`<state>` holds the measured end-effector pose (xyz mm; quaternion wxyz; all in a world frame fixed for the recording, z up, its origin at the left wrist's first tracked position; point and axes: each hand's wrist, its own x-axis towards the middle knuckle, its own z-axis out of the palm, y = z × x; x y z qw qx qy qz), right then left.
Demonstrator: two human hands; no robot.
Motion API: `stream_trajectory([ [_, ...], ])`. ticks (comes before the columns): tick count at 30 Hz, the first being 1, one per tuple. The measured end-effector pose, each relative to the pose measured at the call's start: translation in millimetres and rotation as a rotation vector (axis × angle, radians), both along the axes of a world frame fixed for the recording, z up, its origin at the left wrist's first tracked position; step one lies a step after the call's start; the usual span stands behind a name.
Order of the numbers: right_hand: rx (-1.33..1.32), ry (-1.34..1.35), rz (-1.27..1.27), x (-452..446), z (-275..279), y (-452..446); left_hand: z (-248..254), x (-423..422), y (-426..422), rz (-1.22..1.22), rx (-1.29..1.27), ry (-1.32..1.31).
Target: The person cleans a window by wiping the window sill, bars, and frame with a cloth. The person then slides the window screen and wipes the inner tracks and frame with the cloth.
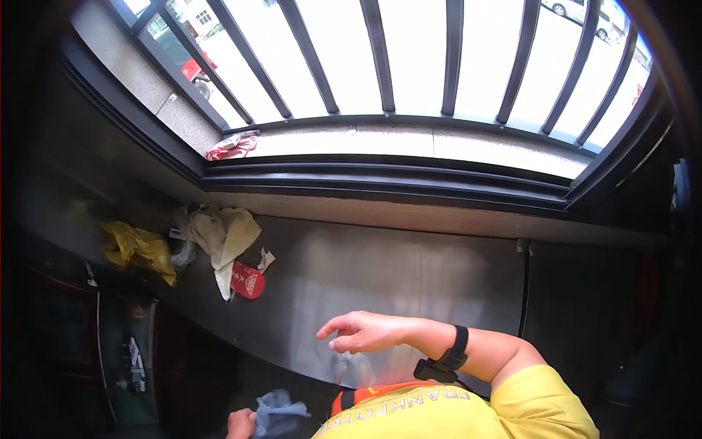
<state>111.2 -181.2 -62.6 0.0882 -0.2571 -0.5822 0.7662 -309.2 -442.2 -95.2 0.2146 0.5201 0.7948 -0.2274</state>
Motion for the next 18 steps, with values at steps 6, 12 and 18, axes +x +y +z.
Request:
stream_trajectory([
  [6, -0.131, 0.001, -0.262, 57, -17, -2, -28, -69, -8, 0.739, 0.53, -0.042],
  [12, -0.133, -0.146, -0.663, 118, -47, -1, 90, -28, 192, 0.827, 0.884, -1.033],
  [18, 0.242, -0.473, -1.182, 154, -100, -14, 133, -14, 406, 0.656, 0.95, -1.503],
])
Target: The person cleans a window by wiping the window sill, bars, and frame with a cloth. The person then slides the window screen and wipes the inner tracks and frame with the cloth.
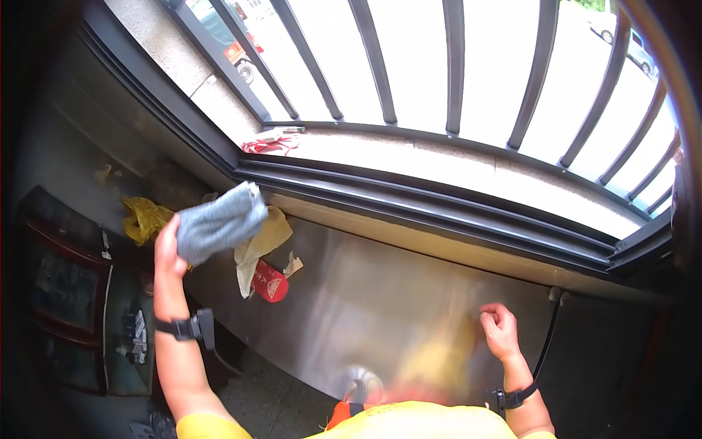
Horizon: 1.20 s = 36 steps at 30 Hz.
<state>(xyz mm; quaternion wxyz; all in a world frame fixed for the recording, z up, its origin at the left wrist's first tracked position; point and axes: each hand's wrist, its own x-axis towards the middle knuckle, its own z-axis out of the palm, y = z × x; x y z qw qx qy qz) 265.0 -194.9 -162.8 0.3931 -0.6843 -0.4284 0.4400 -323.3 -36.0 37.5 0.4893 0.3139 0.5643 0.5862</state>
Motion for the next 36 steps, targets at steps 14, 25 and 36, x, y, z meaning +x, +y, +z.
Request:
stream_trajectory([
  [14, 0.24, -0.861, -0.062, 1, -75, -27, -59, 94, 213, 0.041, -0.483, 2.078],
  [25, 0.232, -0.846, -0.063, 2, -74, -26, -72, 140, 150, -0.172, 0.129, 2.213],
  [36, 0.3, -0.816, -0.048, 6, -74, -27, -65, 288, 77, -0.282, 0.538, 1.326],
])
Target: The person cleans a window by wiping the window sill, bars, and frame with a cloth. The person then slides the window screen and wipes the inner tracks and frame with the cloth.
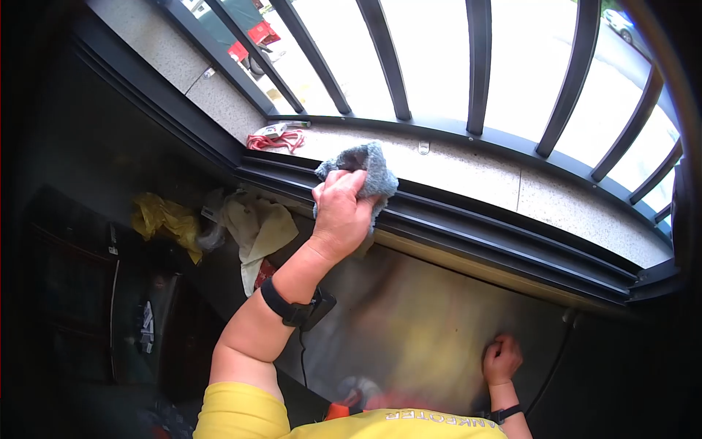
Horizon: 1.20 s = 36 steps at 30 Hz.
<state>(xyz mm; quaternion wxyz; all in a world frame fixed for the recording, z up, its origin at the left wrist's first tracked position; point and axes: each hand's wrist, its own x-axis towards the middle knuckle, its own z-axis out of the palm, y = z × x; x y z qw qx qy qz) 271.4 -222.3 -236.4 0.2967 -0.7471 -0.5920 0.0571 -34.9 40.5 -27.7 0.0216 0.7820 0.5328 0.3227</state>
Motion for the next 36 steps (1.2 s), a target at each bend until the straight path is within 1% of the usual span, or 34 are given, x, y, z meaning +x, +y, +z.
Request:
stream_trajectory([
  [1, -0.005, 0.002, -0.003, 1, -2, -1, 5, -2, 4, 0.041, -0.057, -0.217],
  [2, -0.011, 0.008, -0.009, 0, -3, -1, 10, -21, 14, 0.017, -0.014, -0.348],
  [3, -0.01, 0.005, -0.004, -1, -2, -1, 16, -46, 27, -0.039, -0.104, -0.651],
  [4, -0.021, 0.004, -0.01, -1, -1, -1, 31, -69, 35, 0.004, -0.121, -0.713],
  [5, -0.034, 0.004, -0.019, -2, 0, -1, 43, -95, 46, 0.088, -0.078, -0.699],
  [6, -0.038, 0.001, -0.025, -3, -1, -2, 54, -127, 60, 0.174, 0.018, -0.61],
  [7, -0.029, -0.012, -0.023, -3, -1, -1, 68, -154, 71, 0.325, 0.149, -0.392],
  [9, -0.023, -0.031, -0.023, -3, -2, 0, 102, -180, 80, 0.508, 0.267, -0.192],
  [10, -0.03, -0.038, -0.024, -4, -1, 0, 121, -173, 77, 0.631, 0.188, -0.254],
  [12, -0.043, -0.048, -0.021, -4, -1, 1, 127, -197, 94, 0.68, 0.444, 0.0],
  [14, -0.055, -0.056, -0.03, -3, -3, 1, 111, -187, 90, 0.649, 0.474, 0.136],
  [15, -0.059, -0.059, -0.033, -3, -2, 1, 96, -187, 89, 0.523, 0.319, 0.165],
  [16, -0.05, -0.05, -0.035, -4, -1, 1, 79, -187, 84, 0.569, 0.182, 0.395],
  [17, -0.041, -0.042, -0.04, -5, 1, 1, 56, -197, 84, 0.484, 0.03, 0.591],
  [18, -0.045, -0.045, -0.053, -4, 0, 2, 30, -201, 83, 0.431, -0.29, 0.529],
  [19, -0.042, -0.045, -0.043, -3, -1, 2, -1, -208, 78, 0.357, -0.17, 0.56],
  [22, -0.059, -0.035, -0.044, -2, -3, -2, -5, -201, 61, 0.374, -0.174, 0.356],
  [23, -0.066, -0.032, -0.044, -3, -4, -1, -2, -196, 55, 0.373, -0.175, 0.362],
  [25, -0.083, -0.034, -0.042, -2, -5, -2, 3, -178, 41, 0.292, -0.24, 0.191],
  [28, -0.087, -0.047, -0.05, -5, -3, 1, -4, -154, 28, 0.113, -0.129, 0.199],
  [30, -0.084, -0.063, -0.062, -6, 0, 3, -7, -129, 14, 0.046, -0.084, 0.258],
  [36, -0.083, -0.062, -0.06, -7, 2, 5, -5, -43, -22, -0.077, -0.05, 0.281],
])
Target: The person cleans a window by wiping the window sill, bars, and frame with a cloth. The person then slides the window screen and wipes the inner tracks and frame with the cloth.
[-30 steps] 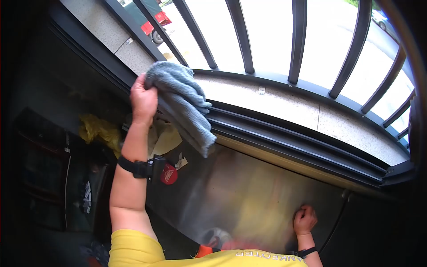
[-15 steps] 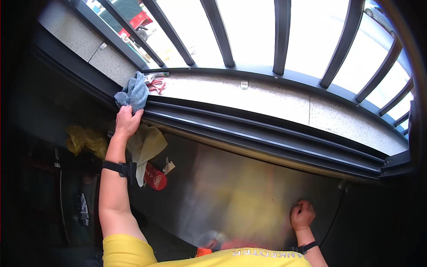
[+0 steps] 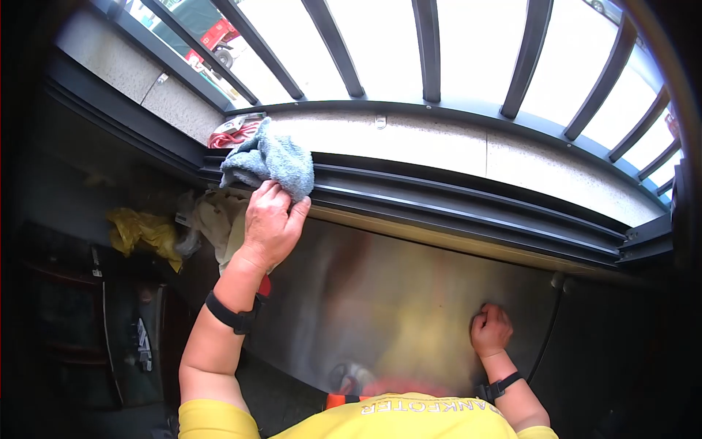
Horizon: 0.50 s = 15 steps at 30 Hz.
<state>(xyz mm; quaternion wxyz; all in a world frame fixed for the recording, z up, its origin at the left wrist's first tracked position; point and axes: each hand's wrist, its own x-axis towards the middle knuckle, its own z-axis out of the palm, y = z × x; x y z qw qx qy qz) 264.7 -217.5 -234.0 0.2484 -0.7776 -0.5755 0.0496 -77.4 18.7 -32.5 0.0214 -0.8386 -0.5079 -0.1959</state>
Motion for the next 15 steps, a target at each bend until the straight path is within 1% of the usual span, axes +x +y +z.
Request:
stream_trajectory([
  [2, 0.029, 0.004, 0.006, 0, -1, -1, 1, 33, -9, -0.142, 0.032, 0.025],
  [3, 0.022, -0.004, -0.018, 0, -1, -1, -1, 51, -13, -0.201, 0.038, -0.005],
  [4, 0.031, -0.002, 0.002, 0, -1, -1, 2, 70, -19, -0.207, -0.054, -0.001],
  [6, 0.047, 0.005, 0.012, 2, 0, -2, 4, 109, -29, -0.281, -0.114, -0.019],
  [9, 0.065, 0.039, 0.013, 3, 4, -3, 0, 165, -44, -0.373, -0.155, -0.077],
  [10, 0.059, 0.026, -0.034, 4, 4, -4, -1, 182, -48, -0.392, -0.17, -0.114],
  [12, 0.066, 0.049, 0.026, 5, 2, -5, -4, 211, -57, -0.451, -0.17, -0.149],
  [13, 0.065, 0.04, -0.007, 5, 1, -5, -5, 223, -60, -0.466, -0.164, -0.171],
  [15, 0.082, 0.054, 0.032, 7, -1, -6, -6, 242, -63, -0.528, -0.204, -0.205],
])
